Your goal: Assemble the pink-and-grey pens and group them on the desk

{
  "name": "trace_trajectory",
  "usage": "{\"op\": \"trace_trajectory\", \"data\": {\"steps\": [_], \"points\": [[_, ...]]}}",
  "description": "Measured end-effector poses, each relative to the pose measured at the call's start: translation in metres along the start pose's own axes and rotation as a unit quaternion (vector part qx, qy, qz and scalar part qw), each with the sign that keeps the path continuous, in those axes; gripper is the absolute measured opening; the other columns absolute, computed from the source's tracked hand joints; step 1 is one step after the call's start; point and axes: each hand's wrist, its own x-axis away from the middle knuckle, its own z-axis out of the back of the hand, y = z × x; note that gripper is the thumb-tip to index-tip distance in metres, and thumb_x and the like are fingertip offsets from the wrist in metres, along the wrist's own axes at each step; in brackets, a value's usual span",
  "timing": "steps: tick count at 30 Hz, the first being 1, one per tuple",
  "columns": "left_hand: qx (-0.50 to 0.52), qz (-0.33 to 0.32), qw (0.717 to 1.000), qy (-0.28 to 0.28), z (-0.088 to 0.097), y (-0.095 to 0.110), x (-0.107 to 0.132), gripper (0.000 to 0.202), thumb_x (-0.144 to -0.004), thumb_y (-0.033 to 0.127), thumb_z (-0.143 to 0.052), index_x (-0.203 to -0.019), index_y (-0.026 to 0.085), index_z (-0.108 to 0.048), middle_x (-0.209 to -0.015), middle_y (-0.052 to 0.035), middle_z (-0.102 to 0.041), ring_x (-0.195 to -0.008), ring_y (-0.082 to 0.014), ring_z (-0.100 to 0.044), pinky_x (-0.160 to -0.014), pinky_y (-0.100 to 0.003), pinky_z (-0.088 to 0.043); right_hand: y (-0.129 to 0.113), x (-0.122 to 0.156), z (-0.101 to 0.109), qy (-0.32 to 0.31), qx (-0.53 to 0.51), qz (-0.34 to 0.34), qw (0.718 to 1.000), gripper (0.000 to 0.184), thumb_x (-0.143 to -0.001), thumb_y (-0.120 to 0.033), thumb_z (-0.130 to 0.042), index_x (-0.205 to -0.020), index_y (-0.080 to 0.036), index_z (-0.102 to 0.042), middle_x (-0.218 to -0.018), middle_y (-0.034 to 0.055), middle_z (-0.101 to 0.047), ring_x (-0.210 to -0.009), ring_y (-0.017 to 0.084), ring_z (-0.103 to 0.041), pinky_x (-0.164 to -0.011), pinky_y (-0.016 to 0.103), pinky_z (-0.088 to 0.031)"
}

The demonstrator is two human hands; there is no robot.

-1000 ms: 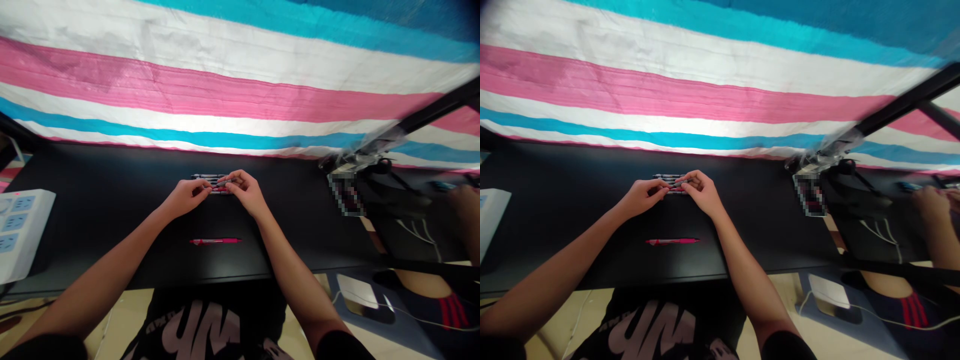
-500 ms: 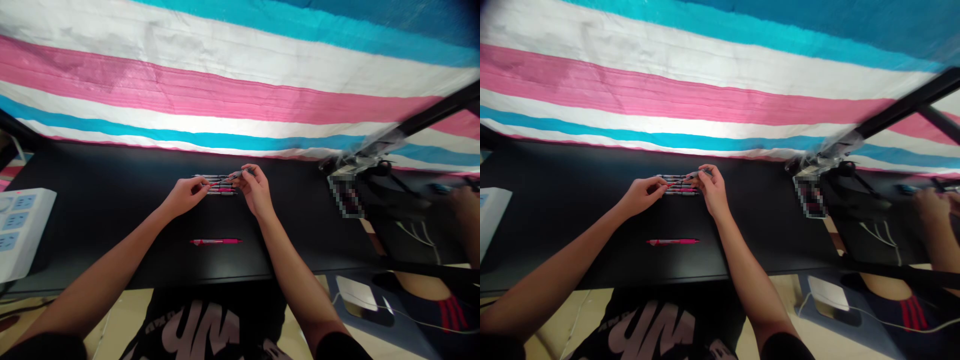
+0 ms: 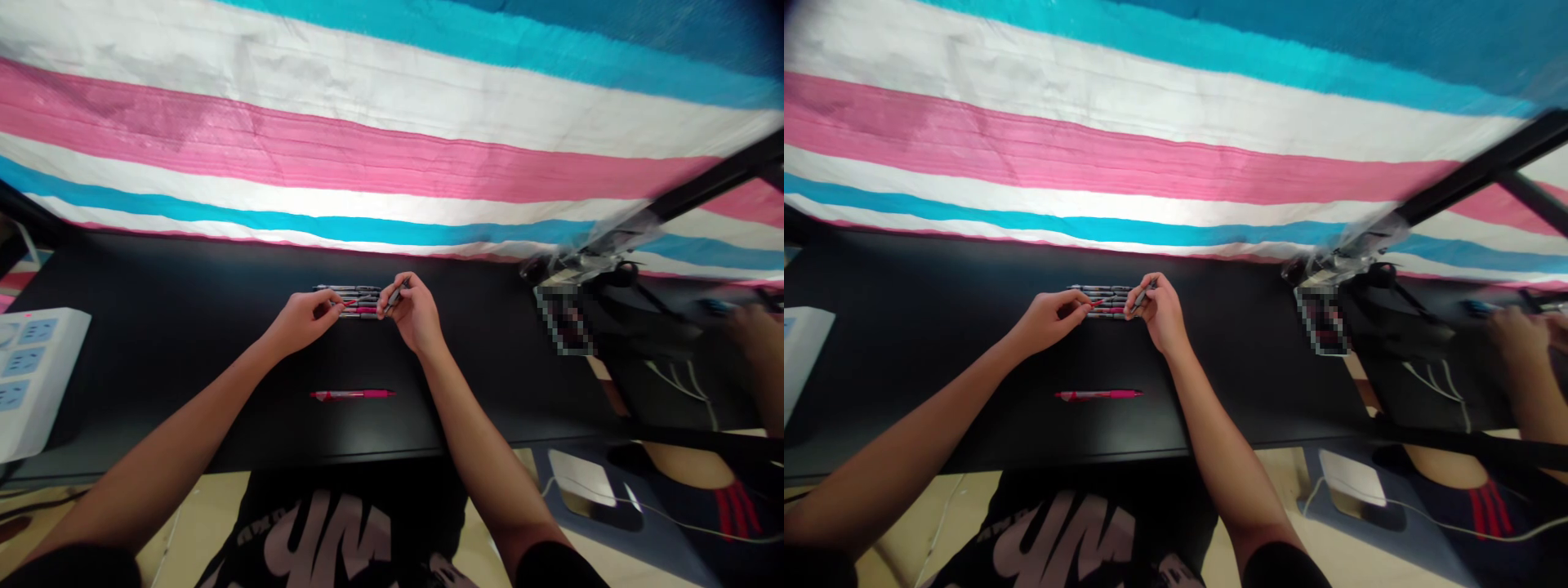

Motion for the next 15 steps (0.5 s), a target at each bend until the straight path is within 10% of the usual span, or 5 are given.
{"op": "trace_trajectory", "data": {"steps": [11,15], "points": [[-0.019,-0.012,1.0,0.002,-0.0022,-0.0037,0.001,0.024,-0.096,0.036,-0.058,-0.088,0.017,-0.071,-0.062,0.0025,-0.06,-0.052,-0.0097,-0.049,-0.055,-0.023,-0.038,0.0006,0.0058,-0.0057,-0.063,0.053,-0.048,0.995,0.016,-0.079,-0.028,-0.056,-0.093,-0.022,-0.059,-0.055,-0.0102,-0.034,-0.044,0.008,-0.026,-0.045,0.024,-0.023],[-0.023,-0.018,1.0,-0.009,-0.0012,-0.0003,0.0013,0.025,-0.096,0.036,-0.058,-0.09,0.017,-0.072,-0.06,0.0031,-0.058,-0.052,-0.0102,-0.05,-0.056,-0.023,-0.039,0.0021,0.0073,-0.0028,-0.03,0.176,0.015,0.984,0.022,-0.085,-0.043,-0.069,-0.091,-0.021,-0.066,-0.06,-0.0064,-0.044,-0.049,0.009,-0.037,-0.048,0.025,-0.029]]}}
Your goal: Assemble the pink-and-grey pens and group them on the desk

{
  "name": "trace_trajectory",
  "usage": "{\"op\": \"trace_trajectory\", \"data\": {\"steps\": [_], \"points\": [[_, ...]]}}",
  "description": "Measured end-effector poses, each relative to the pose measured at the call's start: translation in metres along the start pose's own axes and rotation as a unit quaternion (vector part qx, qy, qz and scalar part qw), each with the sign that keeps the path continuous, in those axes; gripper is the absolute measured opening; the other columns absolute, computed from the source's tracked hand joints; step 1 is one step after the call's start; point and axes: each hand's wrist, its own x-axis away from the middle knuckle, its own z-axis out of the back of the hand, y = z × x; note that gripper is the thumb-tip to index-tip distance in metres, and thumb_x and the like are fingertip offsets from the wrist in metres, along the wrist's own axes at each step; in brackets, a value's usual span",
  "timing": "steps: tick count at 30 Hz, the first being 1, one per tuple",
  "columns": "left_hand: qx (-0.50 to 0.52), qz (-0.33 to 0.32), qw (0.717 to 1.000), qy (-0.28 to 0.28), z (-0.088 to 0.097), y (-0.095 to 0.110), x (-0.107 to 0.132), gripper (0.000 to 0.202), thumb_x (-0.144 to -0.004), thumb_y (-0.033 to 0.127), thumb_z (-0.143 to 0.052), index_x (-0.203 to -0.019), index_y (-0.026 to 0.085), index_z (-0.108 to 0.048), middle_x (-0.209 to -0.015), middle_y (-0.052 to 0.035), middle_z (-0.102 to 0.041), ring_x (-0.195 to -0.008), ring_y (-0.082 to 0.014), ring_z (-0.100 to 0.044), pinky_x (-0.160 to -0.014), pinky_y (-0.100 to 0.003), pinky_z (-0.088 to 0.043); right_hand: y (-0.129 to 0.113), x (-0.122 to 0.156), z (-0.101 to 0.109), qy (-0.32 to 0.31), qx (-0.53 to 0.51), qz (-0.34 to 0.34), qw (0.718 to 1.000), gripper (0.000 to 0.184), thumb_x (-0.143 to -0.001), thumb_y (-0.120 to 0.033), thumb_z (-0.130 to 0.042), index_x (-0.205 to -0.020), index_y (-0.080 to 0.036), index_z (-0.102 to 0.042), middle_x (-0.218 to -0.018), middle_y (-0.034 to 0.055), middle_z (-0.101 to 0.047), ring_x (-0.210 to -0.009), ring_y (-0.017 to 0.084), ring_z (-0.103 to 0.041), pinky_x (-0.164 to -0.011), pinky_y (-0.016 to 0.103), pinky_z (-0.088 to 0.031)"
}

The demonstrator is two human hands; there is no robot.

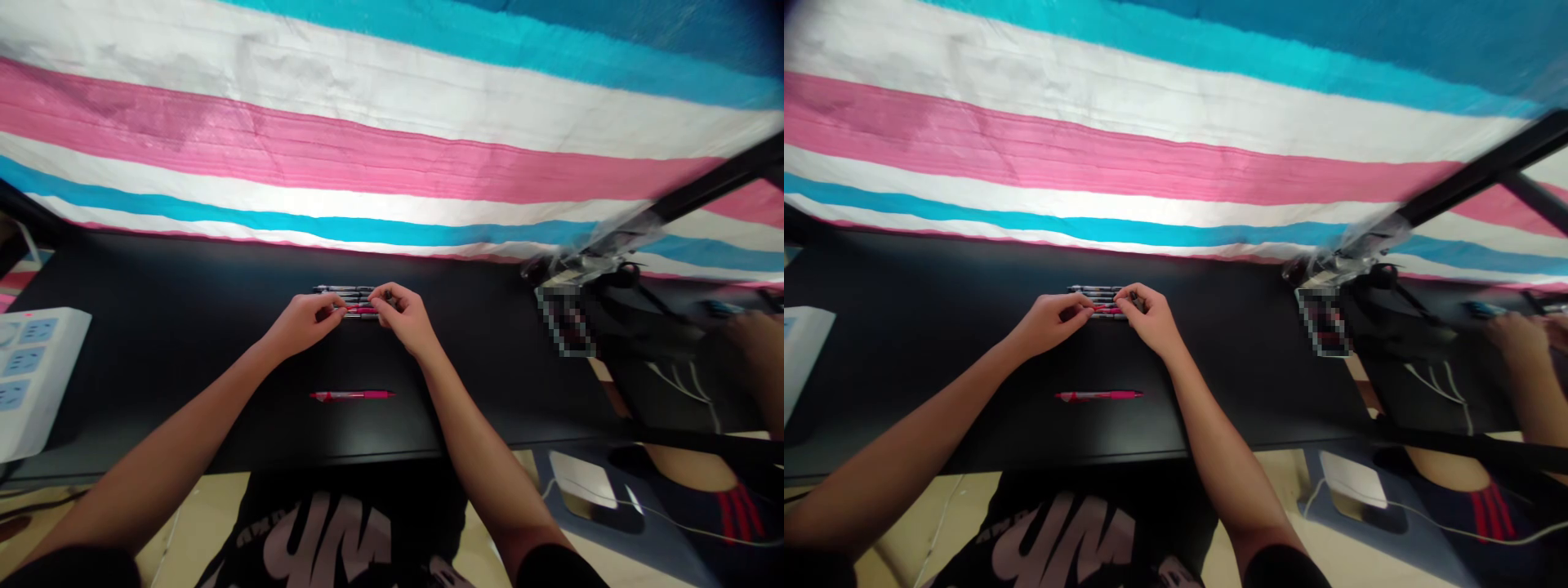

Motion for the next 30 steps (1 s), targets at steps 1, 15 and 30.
{"op": "trace_trajectory", "data": {"steps": [1,15,30], "points": [[-0.001,-0.002,1.0,-0.002,0.0002,0.0007,0.0001,0.024,-0.096,0.036,-0.058,-0.091,0.017,-0.073,-0.059,0.0033,-0.058,-0.052,-0.0103,-0.05,-0.057,-0.023,-0.04,0.0001,0.0,0.0005,0.008,0.024,0.011,1.0,0.024,-0.085,-0.045,-0.071,-0.089,-0.021,-0.067,-0.062,-0.0047,-0.048,-0.051,0.01,-0.04,-0.049,0.025,-0.031],[0.002,-0.016,1.0,0.002,0.0006,0.0014,0.0005,0.023,-0.098,0.033,-0.056,-0.095,0.018,-0.073,-0.071,0.0006,-0.066,-0.057,-0.0107,-0.053,-0.06,-0.024,-0.041,0.0016,-0.001,0.0011,-0.004,0.033,0.021,0.999,0.026,-0.085,-0.046,-0.076,-0.085,-0.02,-0.07,-0.065,-0.0028,-0.055,-0.053,0.01,-0.044,-0.049,0.024,-0.035],[-0.001,-0.028,0.999,0.02,-0.0002,0.0015,0.0002,0.019,-0.097,0.032,-0.062,-0.1,0.019,-0.075,-0.072,0.0019,-0.067,-0.058,-0.0099,-0.054,-0.063,-0.023,-0.043,0.0034,-0.0041,0.0023,0.044,-0.084,0.005,0.995,0.028,-0.079,-0.043,-0.082,-0.085,-0.018,-0.07,-0.08,0.0033,-0.076,-0.039,0.004,-0.041,-0.035,0.021,-0.03]]}}
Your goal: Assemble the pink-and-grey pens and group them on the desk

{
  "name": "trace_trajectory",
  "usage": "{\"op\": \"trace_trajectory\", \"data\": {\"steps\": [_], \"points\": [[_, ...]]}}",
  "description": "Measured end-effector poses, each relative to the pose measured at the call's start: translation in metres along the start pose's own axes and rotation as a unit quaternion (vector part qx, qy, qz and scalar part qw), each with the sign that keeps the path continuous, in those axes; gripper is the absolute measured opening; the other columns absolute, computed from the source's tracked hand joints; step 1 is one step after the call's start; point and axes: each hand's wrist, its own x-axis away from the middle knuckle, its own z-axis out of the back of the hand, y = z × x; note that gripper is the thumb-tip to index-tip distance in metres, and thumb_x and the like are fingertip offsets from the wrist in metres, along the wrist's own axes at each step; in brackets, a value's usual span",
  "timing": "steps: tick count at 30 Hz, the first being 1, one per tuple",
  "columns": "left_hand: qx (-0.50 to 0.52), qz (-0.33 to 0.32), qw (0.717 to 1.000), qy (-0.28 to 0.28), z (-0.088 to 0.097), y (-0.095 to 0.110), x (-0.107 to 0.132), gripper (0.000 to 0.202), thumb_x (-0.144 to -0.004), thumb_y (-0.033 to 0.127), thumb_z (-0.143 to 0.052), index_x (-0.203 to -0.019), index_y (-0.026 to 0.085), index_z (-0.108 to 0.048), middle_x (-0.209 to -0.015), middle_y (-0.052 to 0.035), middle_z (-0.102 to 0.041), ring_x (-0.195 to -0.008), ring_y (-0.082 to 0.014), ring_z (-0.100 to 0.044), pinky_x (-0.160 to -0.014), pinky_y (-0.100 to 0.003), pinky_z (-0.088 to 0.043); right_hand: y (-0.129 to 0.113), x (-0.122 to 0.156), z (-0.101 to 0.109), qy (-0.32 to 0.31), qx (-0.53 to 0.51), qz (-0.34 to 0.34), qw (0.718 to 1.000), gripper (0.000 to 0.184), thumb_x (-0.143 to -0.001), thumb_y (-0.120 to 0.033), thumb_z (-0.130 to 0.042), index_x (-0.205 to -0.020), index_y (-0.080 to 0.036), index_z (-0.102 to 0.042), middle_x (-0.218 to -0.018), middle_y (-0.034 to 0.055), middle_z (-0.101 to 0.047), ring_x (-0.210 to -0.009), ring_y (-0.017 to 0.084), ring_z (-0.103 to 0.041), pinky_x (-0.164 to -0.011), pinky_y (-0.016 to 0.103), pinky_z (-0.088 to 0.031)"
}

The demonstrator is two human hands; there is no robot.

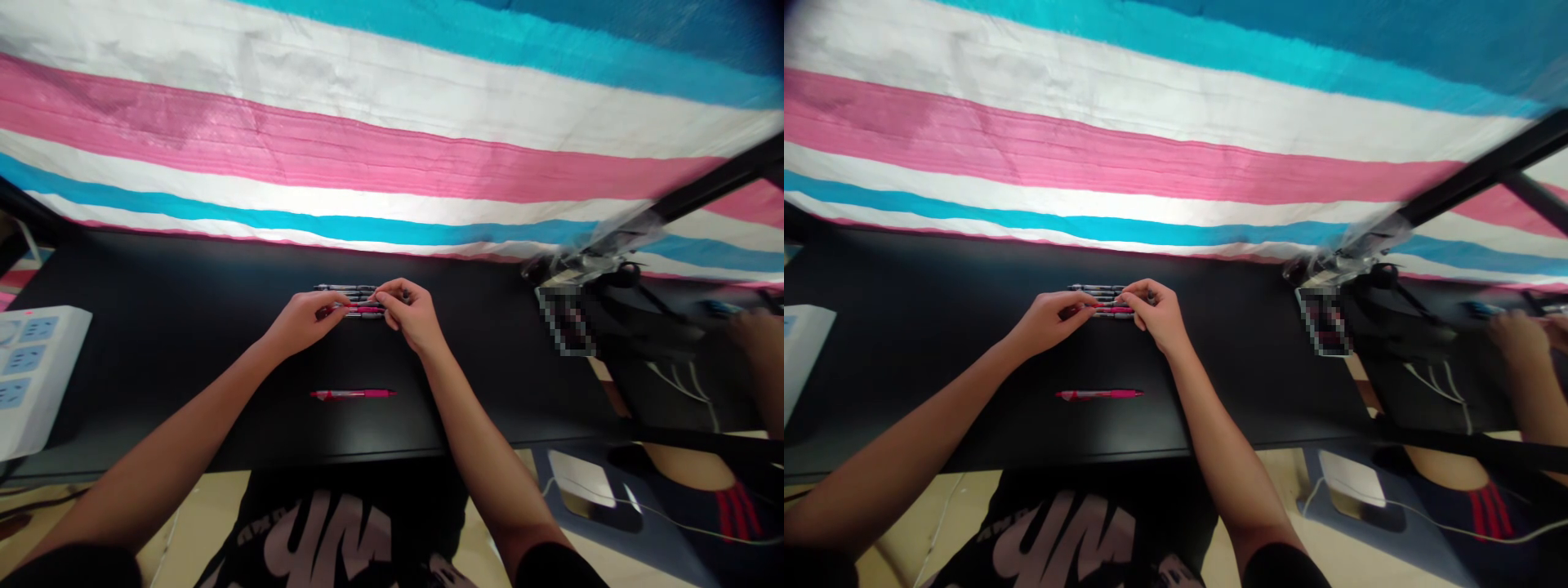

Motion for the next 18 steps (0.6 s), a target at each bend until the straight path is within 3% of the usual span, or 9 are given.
{"op": "trace_trajectory", "data": {"steps": [4,10,18], "points": [[-0.011,-0.012,1.0,0.008,-0.0005,-0.0015,-0.0001,0.015,-0.095,0.029,-0.063,-0.096,0.019,-0.074,-0.076,0.0007,-0.068,-0.061,-0.0103,-0.055,-0.064,-0.023,-0.044,0.0007,-0.0008,0.0002,0.012,0.014,-0.004,1.0,0.029,-0.078,-0.043,-0.082,-0.091,-0.018,-0.074,-0.074,0.0013,-0.073,-0.04,0.004,-0.043,-0.037,0.021,-0.033],[-0.022,-0.014,1.0,0.014,-0.0014,-0.0047,0.0005,0.014,-0.094,0.029,-0.064,-0.093,0.018,-0.072,-0.075,0.0006,-0.065,-0.061,-0.0108,-0.055,-0.064,-0.023,-0.044,0.0024,-0.0005,0.0005,-0.025,0.031,-0.005,0.999,0.029,-0.082,-0.041,-0.079,-0.1,-0.019,-0.078,-0.085,0.0039,-0.075,-0.041,0.004,-0.047,-0.038,0.022,-0.035],[-0.036,-0.018,0.999,0.006,-0.001,-0.0045,0.0007,0.015,-0.096,0.029,-0.063,-0.095,0.018,-0.072,-0.08,-0.0007,-0.067,-0.064,-0.0117,-0.057,-0.066,-0.024,-0.045,0.0008,-0.0006,-0.0012,0.005,0.044,-0.004,0.999,0.029,-0.077,-0.043,-0.083,-0.088,-0.018,-0.074,-0.075,0.0013,-0.07,-0.04,0.005,-0.047,-0.037,0.022,-0.034]]}}
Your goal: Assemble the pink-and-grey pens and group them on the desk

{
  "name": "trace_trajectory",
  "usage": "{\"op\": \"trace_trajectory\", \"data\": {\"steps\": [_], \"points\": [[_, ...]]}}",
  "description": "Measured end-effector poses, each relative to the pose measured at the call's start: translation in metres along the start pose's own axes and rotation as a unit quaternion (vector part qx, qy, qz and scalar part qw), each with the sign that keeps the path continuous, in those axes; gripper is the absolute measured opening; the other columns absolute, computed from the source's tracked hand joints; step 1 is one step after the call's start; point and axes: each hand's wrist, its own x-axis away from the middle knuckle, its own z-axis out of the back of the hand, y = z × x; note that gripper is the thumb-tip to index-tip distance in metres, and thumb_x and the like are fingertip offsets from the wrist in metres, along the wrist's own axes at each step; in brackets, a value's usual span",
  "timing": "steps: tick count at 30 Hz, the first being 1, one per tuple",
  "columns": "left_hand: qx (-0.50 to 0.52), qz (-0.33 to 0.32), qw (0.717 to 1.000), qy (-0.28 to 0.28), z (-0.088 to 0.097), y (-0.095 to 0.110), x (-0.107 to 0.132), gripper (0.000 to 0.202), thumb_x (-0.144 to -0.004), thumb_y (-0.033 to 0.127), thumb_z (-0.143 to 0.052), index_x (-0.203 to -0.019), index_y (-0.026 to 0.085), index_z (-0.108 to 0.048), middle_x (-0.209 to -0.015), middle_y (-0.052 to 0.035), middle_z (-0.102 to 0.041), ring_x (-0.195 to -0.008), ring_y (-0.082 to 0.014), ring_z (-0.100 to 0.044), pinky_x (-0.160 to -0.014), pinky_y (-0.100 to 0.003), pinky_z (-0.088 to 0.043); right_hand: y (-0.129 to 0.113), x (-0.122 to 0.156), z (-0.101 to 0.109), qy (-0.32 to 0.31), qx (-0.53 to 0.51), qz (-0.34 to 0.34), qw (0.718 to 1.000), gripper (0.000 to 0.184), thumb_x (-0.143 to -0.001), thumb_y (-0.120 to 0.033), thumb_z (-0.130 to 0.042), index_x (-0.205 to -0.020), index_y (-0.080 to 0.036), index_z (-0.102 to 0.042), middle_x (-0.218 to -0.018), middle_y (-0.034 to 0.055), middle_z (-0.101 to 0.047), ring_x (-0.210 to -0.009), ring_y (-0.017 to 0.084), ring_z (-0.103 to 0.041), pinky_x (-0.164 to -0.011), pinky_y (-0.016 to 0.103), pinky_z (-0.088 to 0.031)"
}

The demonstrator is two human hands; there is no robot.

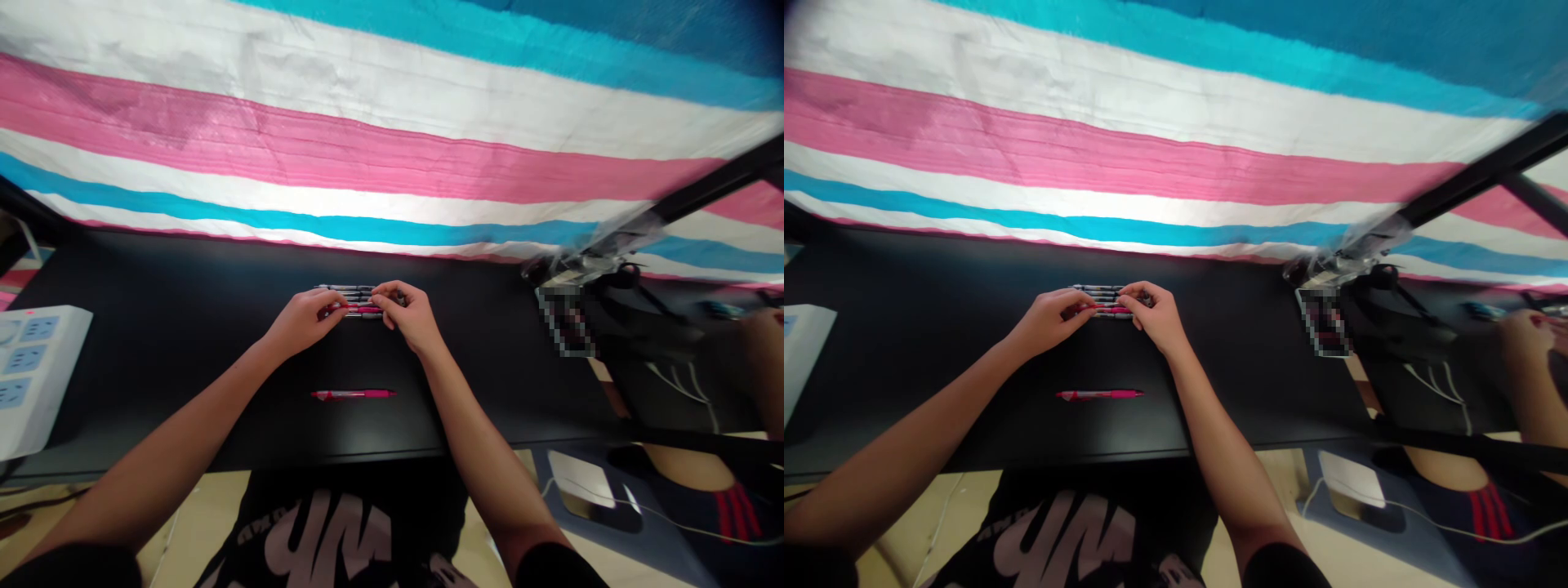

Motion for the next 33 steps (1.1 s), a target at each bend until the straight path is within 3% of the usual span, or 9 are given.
{"op": "trace_trajectory", "data": {"steps": [10,26,33], "points": [[-0.024,-0.001,1.0,-0.008,0.0006,0.0024,-0.0011,0.022,-0.101,0.031,-0.055,-0.093,0.017,-0.071,-0.079,-0.003,-0.069,-0.066,-0.0145,-0.061,-0.066,-0.026,-0.045,-0.0021,-0.0003,-0.0007,0.007,-0.01,-0.001,1.0,0.026,-0.079,-0.041,-0.08,-0.087,-0.018,-0.076,-0.071,0.001,-0.069,-0.041,0.006,-0.046,-0.038,0.023,-0.035],[-0.012,0.019,0.999,-0.033,0.0027,0.0062,-0.0013,0.016,-0.096,0.031,-0.058,-0.099,0.02,-0.07,-0.074,0.0015,-0.065,-0.062,-0.0127,-0.059,-0.063,-0.024,-0.043,-0.0019,-0.0004,0.0,0.008,-0.018,-0.012,1.0,0.036,-0.08,-0.051,-0.08,-0.085,-0.018,-0.067,-0.061,-0.0034,-0.06,-0.042,0.006,-0.044,-0.039,0.021,-0.033],[-0.014,0.01,1.0,-0.025,0.0016,0.0036,-0.001,0.012,-0.094,0.029,-0.06,-0.094,0.02,-0.067,-0.074,0.0008,-0.064,-0.063,-0.013,-0.058,-0.063,-0.024,-0.044,-0.0017,-0.0009,-0.0014,-0.002,-0.013,-0.006,1.0,0.037,-0.077,-0.049,-0.081,-0.092,-0.019,-0.067,-0.077,0.0011,-0.071,-0.044,0.005,-0.045,-0.038,0.022,-0.035]]}}
